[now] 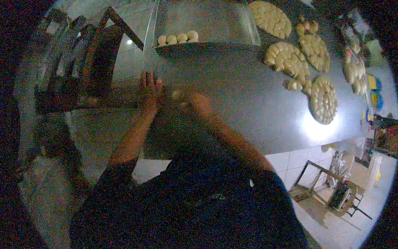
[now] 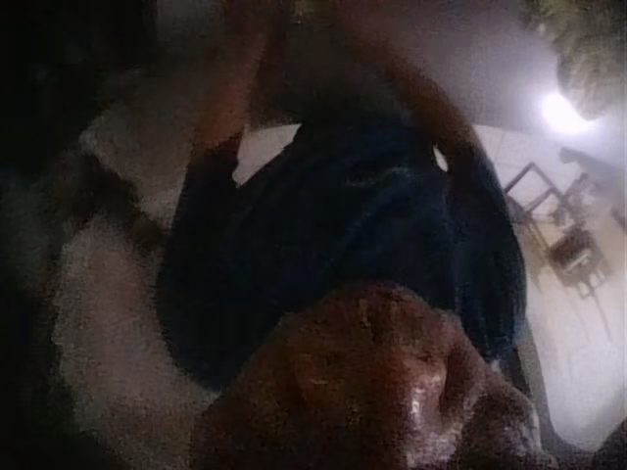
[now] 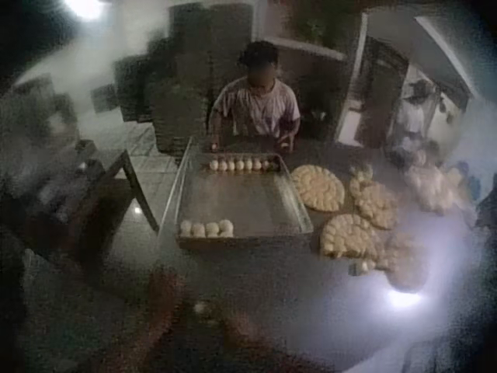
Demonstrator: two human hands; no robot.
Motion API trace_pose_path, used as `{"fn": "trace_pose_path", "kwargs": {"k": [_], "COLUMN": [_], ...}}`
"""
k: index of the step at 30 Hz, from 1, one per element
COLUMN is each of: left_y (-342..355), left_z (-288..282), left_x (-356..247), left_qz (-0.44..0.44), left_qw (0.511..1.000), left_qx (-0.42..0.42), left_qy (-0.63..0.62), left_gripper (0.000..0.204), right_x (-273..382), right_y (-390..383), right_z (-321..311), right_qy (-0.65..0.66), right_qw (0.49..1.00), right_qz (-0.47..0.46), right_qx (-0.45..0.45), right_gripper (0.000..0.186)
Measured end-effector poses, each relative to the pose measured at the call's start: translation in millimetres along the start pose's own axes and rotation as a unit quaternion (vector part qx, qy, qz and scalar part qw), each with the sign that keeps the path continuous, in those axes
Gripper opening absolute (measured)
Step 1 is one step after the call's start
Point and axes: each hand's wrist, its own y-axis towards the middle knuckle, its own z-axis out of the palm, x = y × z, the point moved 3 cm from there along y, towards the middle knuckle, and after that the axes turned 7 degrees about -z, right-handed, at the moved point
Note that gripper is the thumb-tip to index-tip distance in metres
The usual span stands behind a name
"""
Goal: The person rolls dough by hand into small balls and places them in a metal tray on a large preparation table.
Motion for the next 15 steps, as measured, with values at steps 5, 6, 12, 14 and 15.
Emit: {"fn": "trace_pose_path", "kwargs": {"k": [5,6,12,14,15], "left_y": [0.8,-4.2,14.2,15.8,11.6], "left_z": [-63.3,-62.1,-49.9,-42.0,-33.5], "left_x": [-19.6,-14.8,-27.4,-33.8,-32.1], "left_qz": [-0.063,-0.064,-0.066,-0.051,-0.043], "left_qw": [0.992,0.992,0.985,0.981,0.981], "left_qx": [0.114,0.105,0.160,0.183,0.181], "left_qy": [-0.002,0.006,0.029,0.035,0.046], "left_gripper": [0.066,0.067,0.070,0.071,0.072], "right_x": [-5.4,-6.9,-70.9,-67.2,-51.2], "right_y": [79.2,107.5,205.2,195.2,181.8], "right_z": [-53.4,-84.3,-139.0,-148.9,-155.4], "right_qy": [0.107,0.060,0.142,0.201,0.235], "right_qw": [0.981,0.976,0.965,0.954,0.942], "right_qz": [0.016,-0.017,0.167,0.193,0.211], "right_qx": [-0.163,-0.207,-0.141,-0.112,-0.116], "right_gripper": [0.042,0.041,0.042,0.047,0.050]}}
